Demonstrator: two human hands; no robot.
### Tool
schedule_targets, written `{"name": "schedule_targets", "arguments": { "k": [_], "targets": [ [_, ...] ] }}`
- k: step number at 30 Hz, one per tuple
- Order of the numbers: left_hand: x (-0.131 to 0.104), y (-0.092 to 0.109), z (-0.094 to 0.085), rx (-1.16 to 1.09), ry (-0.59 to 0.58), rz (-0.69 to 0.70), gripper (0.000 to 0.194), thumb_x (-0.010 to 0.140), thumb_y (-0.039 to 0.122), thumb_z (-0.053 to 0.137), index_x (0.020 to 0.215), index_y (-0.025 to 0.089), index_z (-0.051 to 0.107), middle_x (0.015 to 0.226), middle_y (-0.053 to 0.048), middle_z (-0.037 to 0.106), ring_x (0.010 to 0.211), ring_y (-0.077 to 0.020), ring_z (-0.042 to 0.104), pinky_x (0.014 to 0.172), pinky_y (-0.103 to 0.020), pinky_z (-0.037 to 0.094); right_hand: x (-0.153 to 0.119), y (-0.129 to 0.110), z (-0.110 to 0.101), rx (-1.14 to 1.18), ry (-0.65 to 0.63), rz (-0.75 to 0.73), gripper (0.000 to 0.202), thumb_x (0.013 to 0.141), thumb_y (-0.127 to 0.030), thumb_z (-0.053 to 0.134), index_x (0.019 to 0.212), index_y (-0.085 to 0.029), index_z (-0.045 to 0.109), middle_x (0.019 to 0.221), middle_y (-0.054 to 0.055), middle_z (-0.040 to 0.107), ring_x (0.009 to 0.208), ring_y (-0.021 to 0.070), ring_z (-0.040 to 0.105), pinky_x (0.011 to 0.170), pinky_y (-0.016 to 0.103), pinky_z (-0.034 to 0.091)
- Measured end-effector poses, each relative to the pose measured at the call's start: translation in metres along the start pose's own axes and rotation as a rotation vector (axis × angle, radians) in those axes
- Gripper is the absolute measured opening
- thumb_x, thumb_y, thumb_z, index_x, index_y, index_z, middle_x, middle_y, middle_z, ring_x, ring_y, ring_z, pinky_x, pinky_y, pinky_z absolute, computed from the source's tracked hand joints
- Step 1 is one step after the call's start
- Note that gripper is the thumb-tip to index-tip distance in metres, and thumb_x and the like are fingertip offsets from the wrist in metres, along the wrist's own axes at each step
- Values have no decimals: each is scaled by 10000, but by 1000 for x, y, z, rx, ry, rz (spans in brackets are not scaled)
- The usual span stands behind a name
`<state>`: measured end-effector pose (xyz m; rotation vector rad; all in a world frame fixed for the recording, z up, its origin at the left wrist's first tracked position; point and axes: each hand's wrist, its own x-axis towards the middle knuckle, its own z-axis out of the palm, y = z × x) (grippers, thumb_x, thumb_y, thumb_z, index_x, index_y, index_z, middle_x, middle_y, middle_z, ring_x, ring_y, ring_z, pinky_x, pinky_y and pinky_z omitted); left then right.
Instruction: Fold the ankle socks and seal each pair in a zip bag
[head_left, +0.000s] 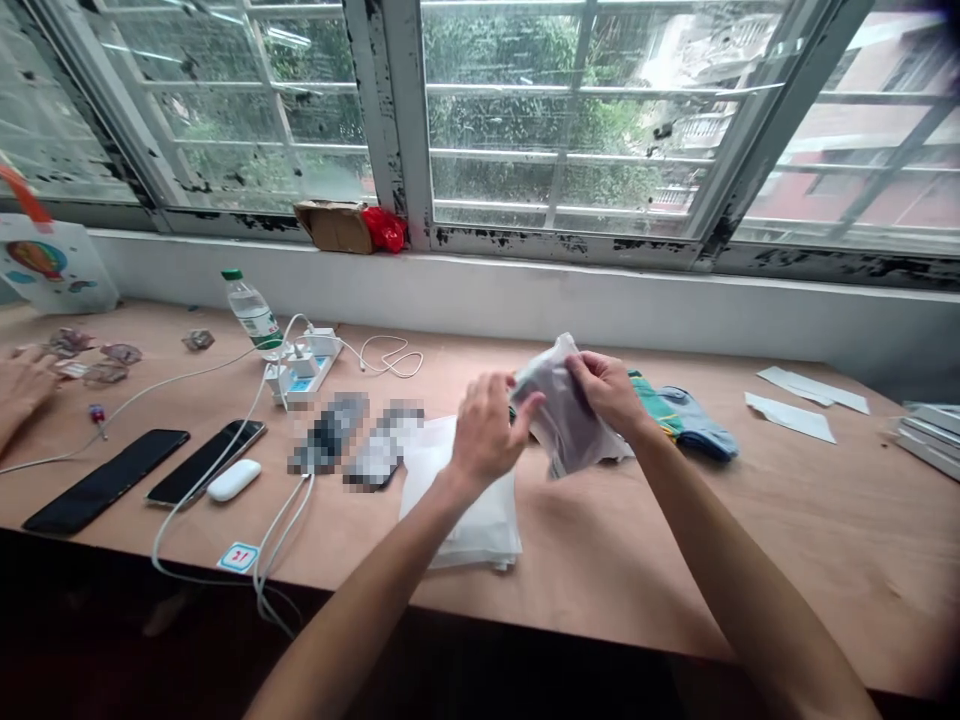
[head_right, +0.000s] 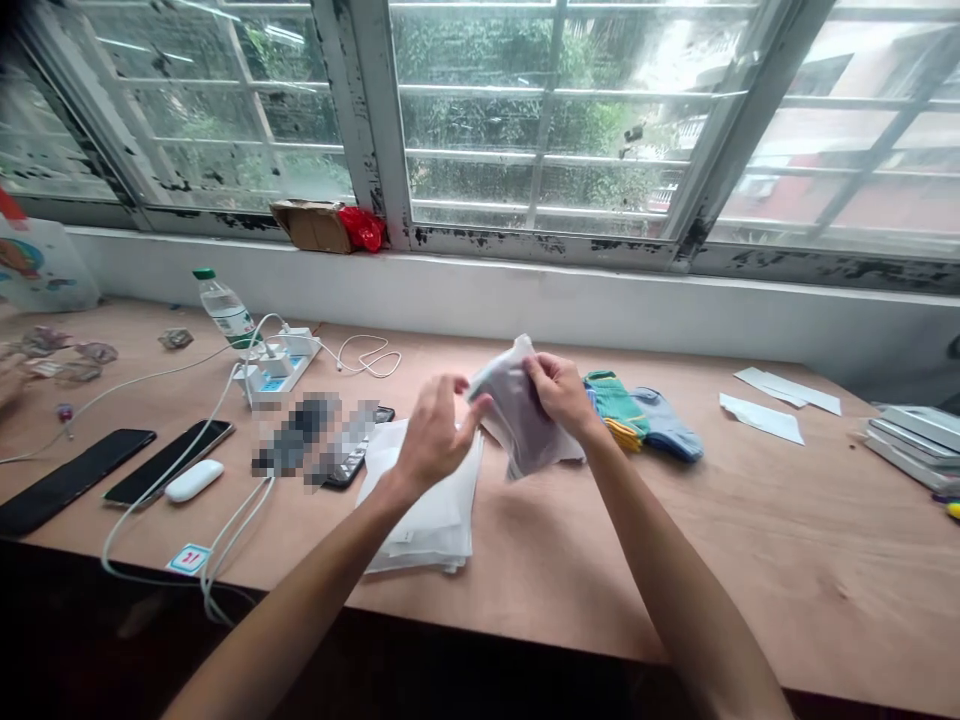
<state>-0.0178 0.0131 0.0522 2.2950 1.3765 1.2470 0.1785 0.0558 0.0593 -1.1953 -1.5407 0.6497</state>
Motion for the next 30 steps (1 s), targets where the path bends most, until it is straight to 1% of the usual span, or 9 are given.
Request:
{"name": "schedule_targets", "arguments": {
  "k": [2, 7, 11, 15, 18, 23, 26, 28, 30],
  "targets": [
    [15, -2, -6, -1, 78, -13, 324, 951, 462, 419, 1112, 191, 495, 1127, -117, 586, 1070, -256, 527, 912, -414, 424, -11, -12, -5, -119, -181, -76, 413, 872, -538, 504, 645, -193, 495, 562, -46, 416, 531, 102, 360, 504, 239, 284],
    [30, -6, -3, -259, -126, 47, 302, 993, 374, 339, 826, 199, 520, 826, -24, 624, 777, -155, 575, 732, -281, 439, -29, -29, 5, -244, -331, -196, 344, 933, -450, 445, 707, -198, 502, 611, -35, 456, 582, 118, 405, 556, 246, 322],
    [20, 0, 5, -360, -75, 91, 254, 987, 344, 370, 845, 195, 520, 829, -15, 624, 749, -133, 566, 704, -253, 436, -31, -34, 17, -159, -251, -187, 275, 969, -455, 371, 971, -216, 507, 743, -18, 548, 624, 130, 474, 589, 247, 375],
    [15, 6, 4, -395, 2, 121, 214, 978, 328, 394, 876, 196, 528, 831, -18, 610, 750, -128, 565, 687, -238, 444, -35, -46, 16, -241, -257, -240, 259, 980, -442, 344, 944, -229, 486, 746, -10, 547, 653, 149, 501, 626, 259, 400],
    [18, 3, -7, -418, 133, 44, 230, 975, 340, 395, 825, 199, 499, 726, 6, 546, 650, -110, 523, 602, -215, 429, -41, -45, 1, -368, -279, -247, 261, 985, -426, 321, 950, -235, 495, 745, -1, 559, 665, 161, 516, 635, 268, 401],
    [26, -18, -34, -383, 398, -77, 236, 965, 348, 416, 783, 204, 459, 625, 34, 430, 549, -98, 426, 507, -208, 354, -51, -18, -35, -480, -297, -163, 275, 978, -425, 338, 936, -232, 530, 762, 18, 620, 656, 172, 550, 634, 291, 433],
    [25, -21, -38, -382, 373, -76, 250, 970, 349, 404, 770, 206, 447, 611, 36, 413, 543, -99, 416, 511, -212, 349, -53, -11, -36, -530, -194, -211, 279, 967, -410, 383, 1001, -222, 586, 921, 66, 670, 811, 212, 615, 738, 341, 476],
    [22, -16, -34, -396, 336, -71, 256, 974, 354, 393, 771, 206, 443, 620, 36, 428, 551, -98, 427, 520, -207, 361, -53, -18, -24, -552, -78, -337, 284, 951, -400, 437, 1102, -219, 596, 1115, 101, 646, 1022, 251, 597, 872, 383, 465],
    [18, -9, -27, -421, 277, -57, 259, 977, 364, 383, 784, 205, 449, 638, 35, 450, 563, -95, 446, 533, -202, 378, -52, -29, -8, -556, -49, -442, 266, 926, -388, 505, 1104, -222, 613, 1147, 105, 637, 1090, 262, 570, 937, 393, 441]
  ]
}}
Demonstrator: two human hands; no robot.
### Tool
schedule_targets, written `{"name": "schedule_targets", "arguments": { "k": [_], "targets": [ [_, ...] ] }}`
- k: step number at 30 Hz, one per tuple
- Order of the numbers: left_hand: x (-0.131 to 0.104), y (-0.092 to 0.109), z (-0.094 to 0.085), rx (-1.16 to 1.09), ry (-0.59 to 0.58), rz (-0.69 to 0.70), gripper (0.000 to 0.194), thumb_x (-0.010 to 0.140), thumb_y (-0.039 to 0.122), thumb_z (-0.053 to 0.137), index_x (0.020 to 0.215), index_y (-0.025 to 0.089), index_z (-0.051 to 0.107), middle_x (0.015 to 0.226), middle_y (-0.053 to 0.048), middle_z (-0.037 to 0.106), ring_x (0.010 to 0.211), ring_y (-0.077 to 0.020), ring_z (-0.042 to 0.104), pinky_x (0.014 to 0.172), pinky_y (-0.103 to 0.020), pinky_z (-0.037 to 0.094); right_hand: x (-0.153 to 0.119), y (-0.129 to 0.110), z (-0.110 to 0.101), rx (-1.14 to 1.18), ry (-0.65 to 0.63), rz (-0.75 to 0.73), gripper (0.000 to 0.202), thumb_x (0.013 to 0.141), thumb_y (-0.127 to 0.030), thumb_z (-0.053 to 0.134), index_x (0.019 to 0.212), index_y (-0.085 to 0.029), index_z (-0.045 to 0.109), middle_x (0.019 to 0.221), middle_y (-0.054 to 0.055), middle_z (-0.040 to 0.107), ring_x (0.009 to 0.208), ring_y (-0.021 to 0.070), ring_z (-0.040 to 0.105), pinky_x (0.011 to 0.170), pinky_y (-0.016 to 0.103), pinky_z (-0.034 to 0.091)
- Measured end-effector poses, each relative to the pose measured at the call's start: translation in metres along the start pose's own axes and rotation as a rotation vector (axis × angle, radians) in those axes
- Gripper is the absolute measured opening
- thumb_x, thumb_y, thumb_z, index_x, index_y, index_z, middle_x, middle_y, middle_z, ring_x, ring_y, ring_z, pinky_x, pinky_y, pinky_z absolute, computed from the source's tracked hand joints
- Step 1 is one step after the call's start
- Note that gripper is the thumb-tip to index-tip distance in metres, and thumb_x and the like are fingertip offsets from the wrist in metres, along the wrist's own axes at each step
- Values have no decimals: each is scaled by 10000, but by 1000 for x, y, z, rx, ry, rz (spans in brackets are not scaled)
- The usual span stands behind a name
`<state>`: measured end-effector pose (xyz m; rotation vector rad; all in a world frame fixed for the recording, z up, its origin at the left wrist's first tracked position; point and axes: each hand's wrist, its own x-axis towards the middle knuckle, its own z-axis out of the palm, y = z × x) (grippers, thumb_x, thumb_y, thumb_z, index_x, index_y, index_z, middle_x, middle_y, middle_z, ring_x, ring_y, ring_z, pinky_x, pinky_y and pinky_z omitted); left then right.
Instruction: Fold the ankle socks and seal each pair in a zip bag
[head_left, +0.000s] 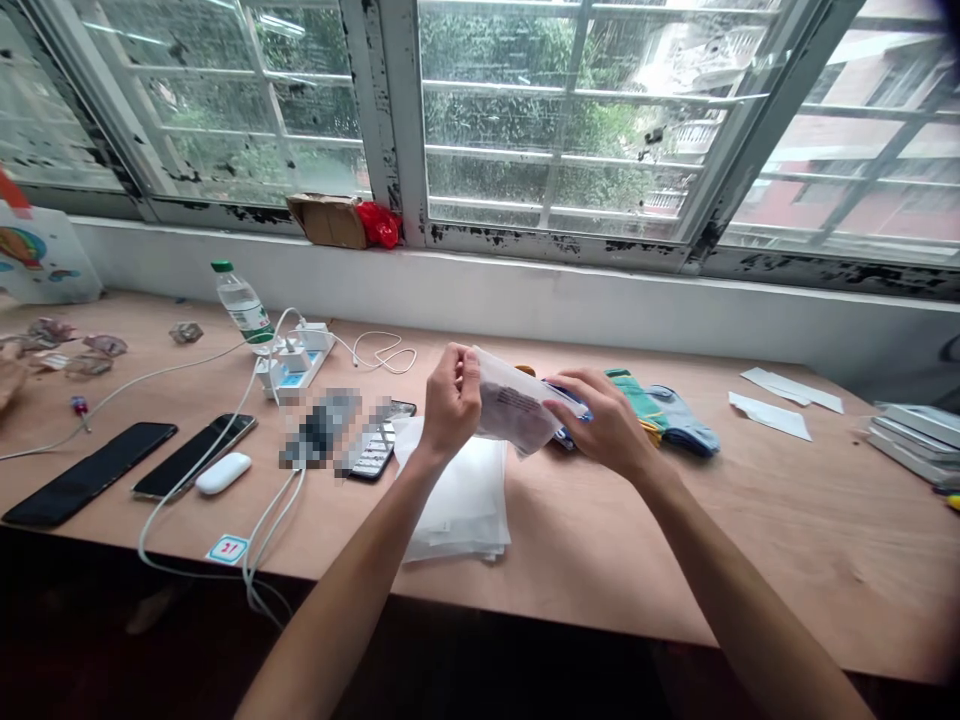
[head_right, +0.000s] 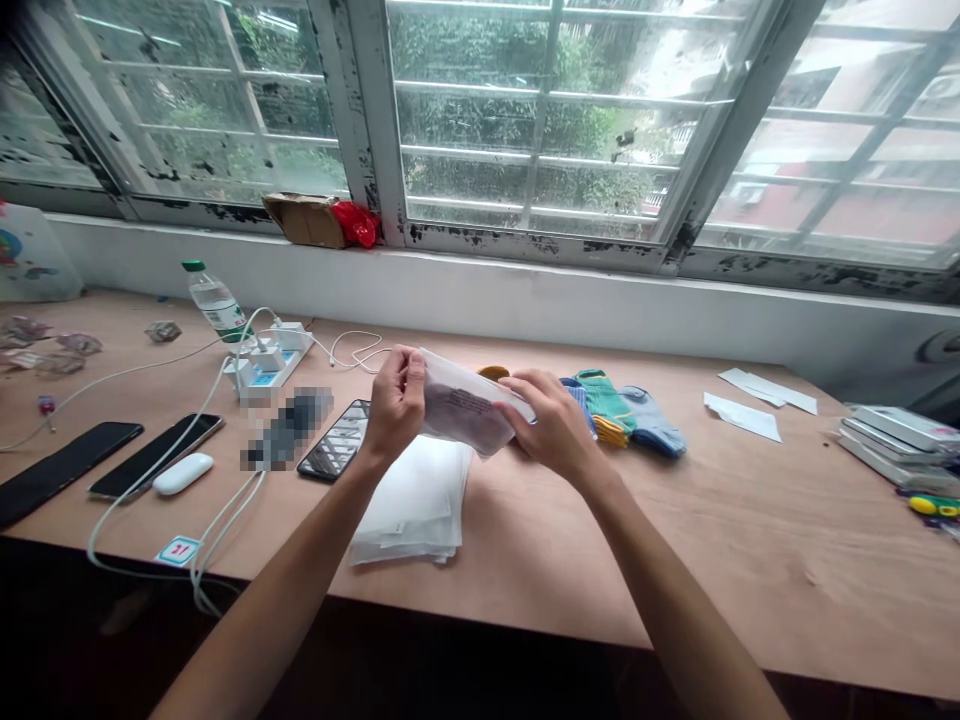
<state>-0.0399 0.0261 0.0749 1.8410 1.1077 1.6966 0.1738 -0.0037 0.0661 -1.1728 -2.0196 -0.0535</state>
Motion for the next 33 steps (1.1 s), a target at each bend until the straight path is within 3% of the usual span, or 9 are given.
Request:
{"name": "schedule_targets", "arguments": {
  "k": [3, 7, 13, 19, 25, 29, 33],
  "targets": [
    [-8, 1, 8, -21, -69, -8, 273, 979, 384, 378, 796, 200, 465, 664, 26, 482, 587, -96, 477, 557, -203, 403, 10, -20, 9, 40, -60, -21, 179, 928, -319, 497, 913, -208, 636, 938, 84, 671, 873, 220, 612, 787, 345, 478],
    [-12, -3, 11, -16, -33, -27, 273, 973, 402, 396, 816, 198, 486, 715, 4, 533, 623, -107, 509, 583, -218, 427, 11, -28, 11, 104, 21, 92, 115, 867, -297, 585, 812, -200, 616, 795, 52, 664, 709, 184, 594, 663, 311, 471],
    [-18, -1, 18, 62, 51, -7, 263, 972, 391, 395, 817, 203, 495, 753, -13, 572, 694, -130, 556, 633, -239, 446, 8, -25, 5, 396, -101, 273, 206, 888, -300, 513, 945, -216, 691, 853, 46, 718, 737, 184, 668, 656, 313, 537],
    [-21, 7, 25, 76, 99, 5, 250, 970, 377, 395, 825, 203, 499, 759, -20, 575, 720, -142, 559, 641, -252, 451, 8, -27, 2, 405, -101, 174, 97, 770, -297, 653, 783, -214, 700, 938, 70, 681, 946, 232, 647, 722, 344, 585],
    [-24, 13, 27, -3, 2, 37, 241, 979, 366, 390, 838, 201, 498, 794, -24, 593, 729, -136, 570, 648, -252, 456, 12, -35, 1, 307, -234, 77, 299, 770, -247, 650, 1067, -244, 685, 1130, 56, 670, 994, 216, 634, 817, 351, 553],
    [-28, 18, 27, 20, -25, 56, 256, 981, 371, 378, 817, 205, 483, 765, -25, 581, 716, -140, 564, 648, -261, 456, 16, -36, 0, 83, -340, 105, 153, 738, -191, 633, 864, -216, 715, 791, 30, 712, 735, 201, 641, 698, 323, 506],
    [-26, 16, 23, 65, 18, 48, 271, 984, 387, 365, 819, 209, 485, 752, -20, 575, 724, -145, 560, 666, -263, 455, 16, -29, 5, 210, -323, 149, 130, 765, -272, 623, 698, -191, 701, 664, 14, 683, 653, 178, 616, 636, 287, 484]
  ]
}}
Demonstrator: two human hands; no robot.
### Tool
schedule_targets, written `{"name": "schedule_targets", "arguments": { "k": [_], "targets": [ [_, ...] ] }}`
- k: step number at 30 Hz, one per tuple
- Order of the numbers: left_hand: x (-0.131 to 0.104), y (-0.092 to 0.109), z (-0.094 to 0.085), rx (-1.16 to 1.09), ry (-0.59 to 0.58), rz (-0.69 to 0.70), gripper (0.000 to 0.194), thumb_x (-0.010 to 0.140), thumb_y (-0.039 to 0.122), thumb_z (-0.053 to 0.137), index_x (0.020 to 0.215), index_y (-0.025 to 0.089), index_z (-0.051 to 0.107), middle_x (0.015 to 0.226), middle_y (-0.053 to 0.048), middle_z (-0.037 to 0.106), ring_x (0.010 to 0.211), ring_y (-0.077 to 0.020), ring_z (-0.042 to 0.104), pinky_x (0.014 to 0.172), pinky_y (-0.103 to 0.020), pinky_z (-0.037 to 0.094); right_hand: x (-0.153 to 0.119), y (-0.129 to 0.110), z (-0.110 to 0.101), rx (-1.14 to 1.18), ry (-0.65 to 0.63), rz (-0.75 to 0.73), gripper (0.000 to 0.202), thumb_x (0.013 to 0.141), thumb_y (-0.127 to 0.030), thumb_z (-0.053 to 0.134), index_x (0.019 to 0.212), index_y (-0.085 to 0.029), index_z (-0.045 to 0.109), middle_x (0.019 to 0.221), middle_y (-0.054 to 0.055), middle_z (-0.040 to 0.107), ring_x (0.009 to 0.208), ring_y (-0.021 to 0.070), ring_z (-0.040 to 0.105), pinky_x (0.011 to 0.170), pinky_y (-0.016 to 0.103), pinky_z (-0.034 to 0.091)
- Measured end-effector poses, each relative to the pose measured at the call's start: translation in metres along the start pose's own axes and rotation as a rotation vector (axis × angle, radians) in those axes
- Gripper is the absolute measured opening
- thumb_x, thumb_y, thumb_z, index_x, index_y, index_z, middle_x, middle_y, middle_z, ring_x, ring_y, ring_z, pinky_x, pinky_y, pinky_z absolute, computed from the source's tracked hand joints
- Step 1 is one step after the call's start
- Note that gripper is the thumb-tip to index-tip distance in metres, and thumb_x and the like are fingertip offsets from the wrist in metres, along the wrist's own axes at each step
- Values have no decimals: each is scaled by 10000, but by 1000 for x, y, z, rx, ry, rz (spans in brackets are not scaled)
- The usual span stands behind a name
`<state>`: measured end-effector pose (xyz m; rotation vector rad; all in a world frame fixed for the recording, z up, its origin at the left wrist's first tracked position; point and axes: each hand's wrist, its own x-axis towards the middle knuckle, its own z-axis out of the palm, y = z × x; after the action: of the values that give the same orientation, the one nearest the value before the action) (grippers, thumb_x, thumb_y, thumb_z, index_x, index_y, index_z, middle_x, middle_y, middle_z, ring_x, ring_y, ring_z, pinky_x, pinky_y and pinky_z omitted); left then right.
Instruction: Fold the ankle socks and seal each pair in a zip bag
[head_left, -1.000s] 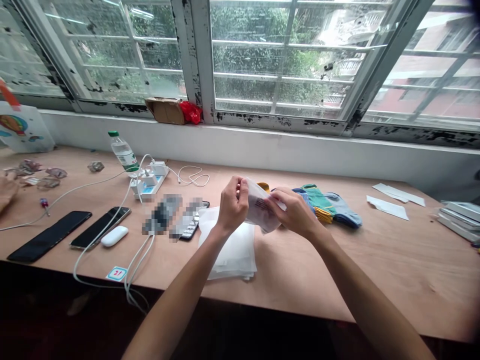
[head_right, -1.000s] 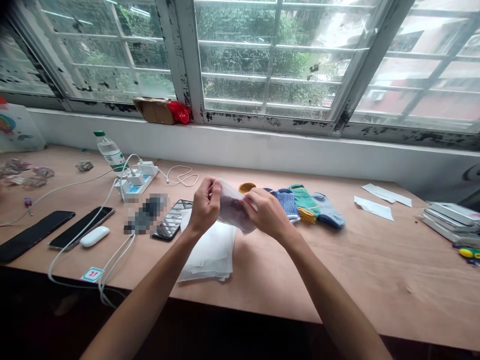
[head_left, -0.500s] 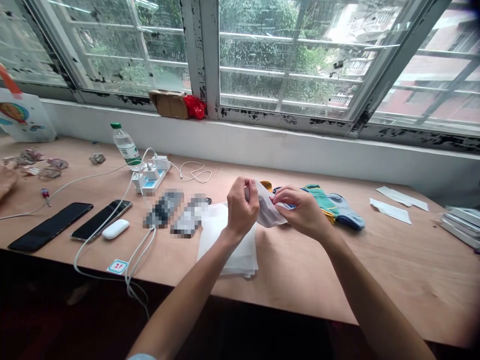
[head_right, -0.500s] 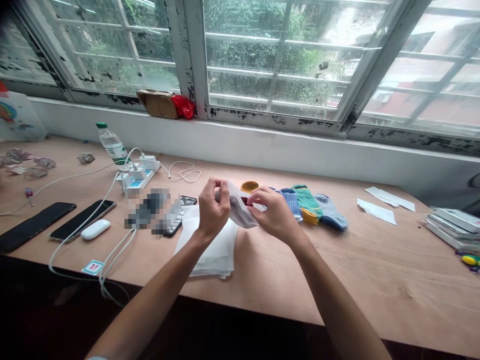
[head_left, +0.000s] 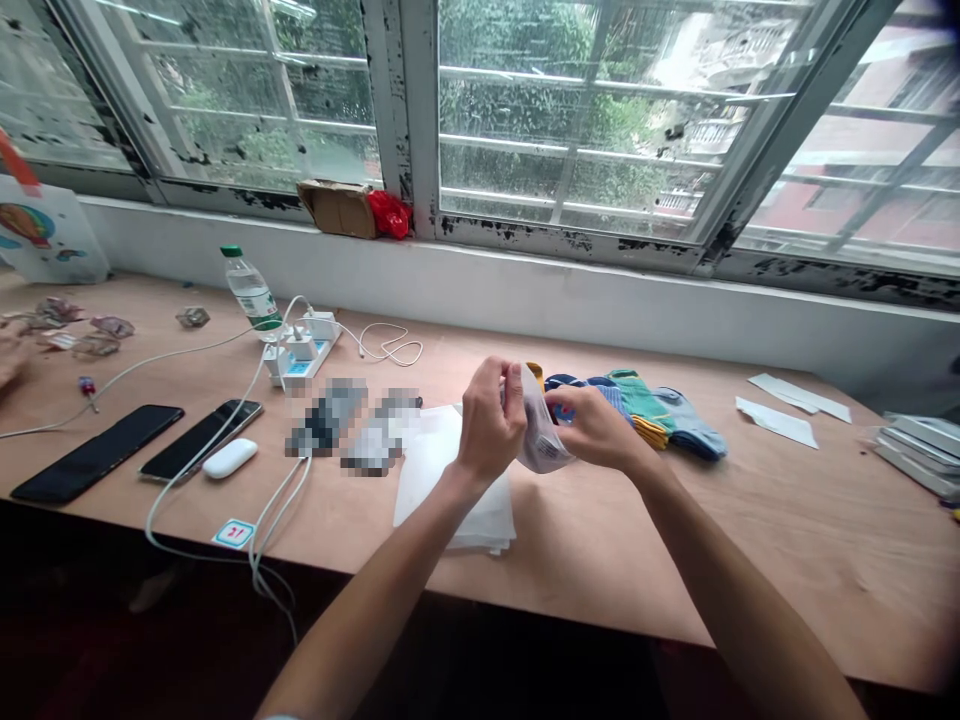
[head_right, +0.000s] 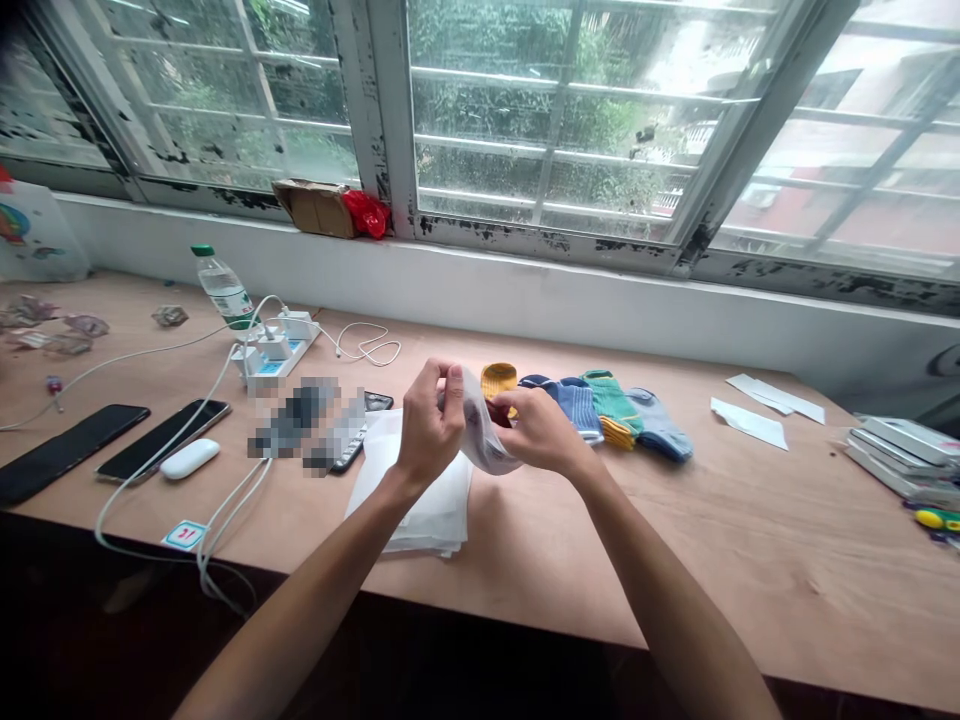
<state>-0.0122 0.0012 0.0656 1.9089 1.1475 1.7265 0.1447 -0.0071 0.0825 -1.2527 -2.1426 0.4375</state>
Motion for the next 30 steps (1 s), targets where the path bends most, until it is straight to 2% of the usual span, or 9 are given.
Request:
{"name": "schedule_targets", "arguments": {
  "k": [6, 10, 14, 17, 20, 22, 24, 27, 30],
  "targets": [
    [7, -7, -9, 141, 144, -53, 286, 992, 391, 334, 822, 212, 478, 760, -29, 584, 739, -167, 555, 701, -288, 436, -1, 9, 11, 347, 254, 92, 186, 799, -337, 628, 837, -187, 731, 805, 33, 714, 730, 179, 638, 671, 295, 522],
    [13, -5, -16, 207, 28, -2, 296, 982, 450, 331, 932, 214, 503, 874, -50, 618, 857, -199, 578, 765, -310, 424, -1, 13, 12, 543, 267, 117, 223, 768, -401, 681, 771, -182, 719, 719, 24, 686, 655, 175, 620, 576, 275, 490],
    [18, -8, -22, 163, -111, -72, 392, 959, 533, 344, 812, 213, 516, 680, 3, 560, 658, -158, 536, 620, -257, 364, 0, 17, 12, 710, 277, 169, 278, 706, -441, 739, 807, -183, 718, 748, 27, 703, 679, 199, 639, 601, 304, 515],
    [20, -16, -27, 143, -124, -122, 473, 932, 565, 390, 644, 195, 452, 553, 36, 446, 546, -117, 436, 543, -236, 292, 2, 19, 14, 775, 409, 208, 294, 717, -457, 728, 840, -191, 710, 772, 24, 719, 691, 191, 659, 617, 296, 533],
    [23, -27, -35, 134, -98, -181, 497, 895, 578, 459, 594, 182, 448, 536, 38, 429, 527, -101, 411, 507, -222, 276, 6, 23, 14, 921, 636, 229, 258, 740, -427, 718, 868, -205, 684, 833, 15, 732, 725, 164, 682, 646, 269, 555],
    [26, -31, -41, 139, -22, -213, 473, 878, 569, 500, 615, 176, 495, 543, 34, 467, 525, -98, 431, 499, -214, 293, 9, 26, 12, 1049, 775, 246, 248, 741, -394, 729, 892, -209, 662, 873, 18, 737, 761, 161, 696, 664, 268, 576],
    [26, -32, -47, 197, 132, -173, 423, 881, 536, 524, 664, 173, 539, 560, 31, 503, 523, -95, 444, 508, -211, 315, 14, 28, 10, 1179, 868, 288, 251, 744, -346, 734, 934, -204, 650, 891, 22, 741, 789, 160, 705, 681, 276, 595],
    [20, -28, -55, 383, 384, 39, 320, 907, 450, 539, 747, 174, 571, 629, 11, 556, 568, -103, 485, 560, -223, 356, 21, 29, 7, 1359, 909, 358, 197, 776, -240, 690, 957, -174, 650, 869, 21, 745, 791, 145, 710, 711, 269, 606],
    [12, -28, -63, 528, 480, 258, 203, 918, 365, 548, 841, 180, 581, 712, -16, 582, 646, -125, 526, 627, -247, 400, 28, 33, 4, 1486, 927, 404, 124, 802, -142, 603, 916, -154, 649, 848, 21, 742, 785, 129, 710, 717, 242, 606]
  ]
}}
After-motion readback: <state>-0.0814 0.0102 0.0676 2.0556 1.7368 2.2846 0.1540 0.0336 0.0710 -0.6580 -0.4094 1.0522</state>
